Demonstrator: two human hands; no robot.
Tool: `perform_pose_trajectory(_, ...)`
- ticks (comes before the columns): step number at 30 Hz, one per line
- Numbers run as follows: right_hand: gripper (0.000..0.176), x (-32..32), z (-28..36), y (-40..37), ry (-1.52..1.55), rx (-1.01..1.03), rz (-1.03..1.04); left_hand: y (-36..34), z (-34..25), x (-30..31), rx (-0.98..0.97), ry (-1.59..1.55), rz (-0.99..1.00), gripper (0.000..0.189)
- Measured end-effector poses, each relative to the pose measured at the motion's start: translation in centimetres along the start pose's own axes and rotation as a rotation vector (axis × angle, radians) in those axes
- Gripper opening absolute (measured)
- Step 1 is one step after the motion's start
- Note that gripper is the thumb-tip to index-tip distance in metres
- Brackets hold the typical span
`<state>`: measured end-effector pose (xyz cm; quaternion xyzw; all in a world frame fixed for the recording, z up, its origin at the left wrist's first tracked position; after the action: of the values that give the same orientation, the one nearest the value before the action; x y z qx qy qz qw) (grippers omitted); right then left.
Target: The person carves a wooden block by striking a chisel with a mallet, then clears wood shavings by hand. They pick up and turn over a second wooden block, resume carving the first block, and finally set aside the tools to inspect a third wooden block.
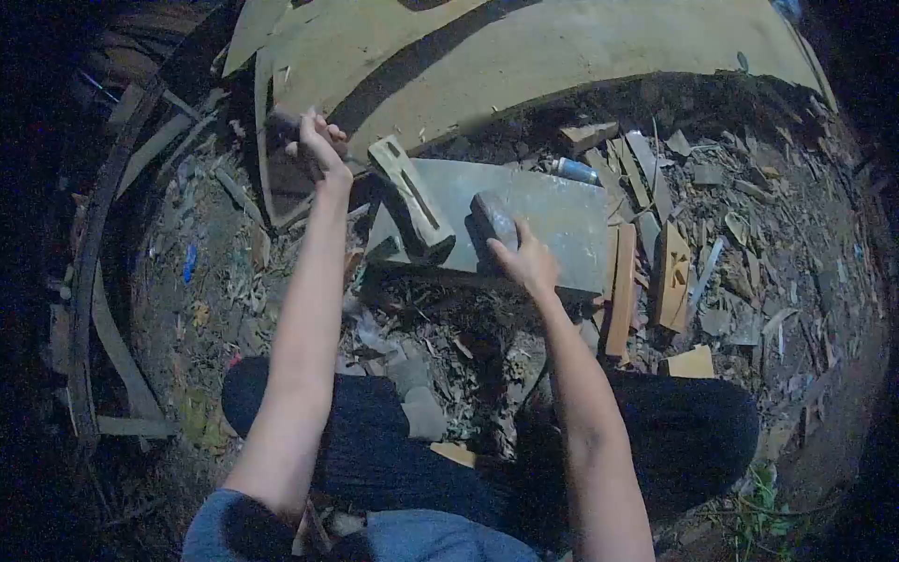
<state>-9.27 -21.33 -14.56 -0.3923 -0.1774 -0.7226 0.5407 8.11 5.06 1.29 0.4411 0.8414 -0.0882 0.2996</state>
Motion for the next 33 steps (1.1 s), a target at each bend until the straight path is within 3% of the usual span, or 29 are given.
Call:
perform_pose_trajectory(1,0.077,-0.1,-0.3,0.0,0.043,0.036,-0.042,0.4,0.4,-0.2,0.0,0.005,0.005,0.028)
perform_pose_trajectory(3,0.077,-0.7,-0.9,0.2,0.085,0.063,-0.078,0.7,1.4,-0.8,0.009,-0.028,0.223,0.029)
perform_pose_trajectory(7,0.079,-0.8,-1.6,0.7,0.158,-0.014,-0.08,-3.9,0.4,-2.2,-0.023,0.106,0.221,0.034)
perform_pose_trajectory(15,0.08,-0.8,-1.5,0.7,0.181,0.013,-0.096,-5.5,4.8,-0.7,-0.003,0.145,0.328,0.031)
perform_pose_trajectory(20,0.08,-0.4,-1.3,0.5,0.158,-0.025,-0.061,-6.3,4.5,-0.7,-0.28,0.368,0.294,0.031)
perform_pose_trajectory(22,0.078,-0.5,-1.2,0.5,0.152,-0.019,-0.082,-8.5,2.8,-1.5,-0.618,0.488,0.37,0.021)
perform_pose_trajectory(24,0.076,-1.7,-2.9,2.1,0.145,-0.004,-0.101,-10.6,2.0,-2.2,-0.496,0.522,0.392,0.021)
perform_pose_trajectory(25,0.074,-3.9,-5.6,4.7,0.384,-0.065,-0.024,-11.2,1.8,-2.7,-0.495,0.532,0.407,0.021)
perform_pose_trajectory(26,0.071,-3.4,-3.6,4.8,0.619,-0.125,0.061,-11.4,1.8,-3.0,-0.508,0.531,0.391,0.021)
perform_pose_trajectory(27,0.034,-1.8,-2.4,4.4,0.775,-0.16,0.022,-11.8,2.0,-3.3,-0.531,0.564,0.423,0.021)
perform_pose_trajectory(28,0.029,2.8,2.9,1.4,0.905,-0.23,0.12,-12.2,2.2,-3.4,-0.546,0.602,0.46,0.023)
perform_pose_trajectory(29,0.03,6.2,6.0,0.9,0.923,-0.146,0.041,-12.5,2.4,-3.4,-0.549,0.63,0.46,0.021)
perform_pose_trajectory(32,0.042,16.1,13.6,0.0,1.04,0.409,-0.128,-13.0,2.7,-3.5,-0.637,0.562,0.513,0.02)
perform_pose_trajectory(33,0.042,18.7,16.6,-2.7,1.056,0.53,-0.322,-13.1,2.5,-3.5,-0.669,0.608,0.459,0.02)
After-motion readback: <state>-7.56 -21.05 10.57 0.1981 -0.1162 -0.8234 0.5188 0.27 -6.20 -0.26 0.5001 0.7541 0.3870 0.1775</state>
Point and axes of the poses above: each hand's wrist, its own y-axis towards the middle knuckle, its own x-axis out of the back of the hand, z = x × y, the point moved 4 cm from there along y, towards the middle knuckle, and after that the axes turned 3 degrees about -z, right-handed, at the moved point
